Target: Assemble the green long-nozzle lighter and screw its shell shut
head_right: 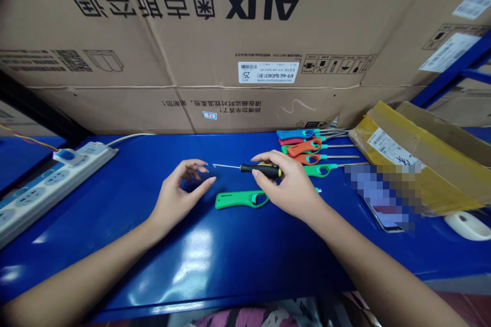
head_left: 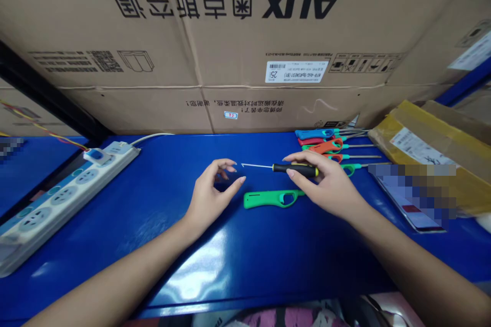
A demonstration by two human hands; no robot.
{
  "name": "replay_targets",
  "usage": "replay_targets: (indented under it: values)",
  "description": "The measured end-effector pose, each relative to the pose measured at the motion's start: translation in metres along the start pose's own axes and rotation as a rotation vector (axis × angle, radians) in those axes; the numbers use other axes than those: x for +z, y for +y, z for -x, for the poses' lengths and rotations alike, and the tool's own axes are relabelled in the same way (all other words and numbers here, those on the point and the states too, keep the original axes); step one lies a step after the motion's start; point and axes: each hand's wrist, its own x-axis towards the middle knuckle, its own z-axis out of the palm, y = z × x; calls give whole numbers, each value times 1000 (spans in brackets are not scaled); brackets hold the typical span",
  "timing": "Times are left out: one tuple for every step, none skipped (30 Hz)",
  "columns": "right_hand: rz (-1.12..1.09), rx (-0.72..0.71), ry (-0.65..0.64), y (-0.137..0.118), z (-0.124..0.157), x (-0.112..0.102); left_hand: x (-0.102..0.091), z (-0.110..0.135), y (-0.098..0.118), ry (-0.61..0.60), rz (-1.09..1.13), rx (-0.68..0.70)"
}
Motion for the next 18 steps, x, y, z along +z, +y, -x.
replay_targets:
  values:
    - [-23,28,-6,-4,2,-2,0,1,1,-1,15,-1]
    - [-46,50,-9,-7,3,-3,0,1,2,-16,29,3]
    - [-74,66,-13,-8,4,-4,0,1,3,-41,43,12]
    - [-105,77,-13,-9,5,-4,0,2,4,-70,53,20]
    - [-139,85,-11,-8,6,-3,0,2,5,-96,60,25]
    - [-176,92,-5,-6,6,-1,0,2,6,-117,66,27]
    - [-215,105,-2,-4,7,1,-1,2,7,-131,75,25]
    - [-254,122,1,-1,7,2,-1,2,7,-138,89,23]
    - [-290,144,-2,2,7,4,-2,2,8,-142,105,21]
    - [-326,170,-4,5,8,5,-2,2,8,-139,121,20]
    - [-358,197,-12,8,8,7,-2,2,8,-136,132,20]
    - [-387,227,-20,11,8,7,-2,1,8,-131,135,20]
    - [-416,256,-26,13,8,8,-2,1,7,-128,128,22]
    - [-451,276,-17,15,7,9,-2,1,7,-125,115,27]
    - [-495,288,3,16,7,9,-2,1,6,-125,99,38]
    - [-548,289,39,16,7,10,-3,1,5,-128,79,60]
    - [-603,279,84,16,7,11,-3,1,4,-134,54,97]
    - [-654,261,133,15,7,12,-3,0,3,-147,22,150]
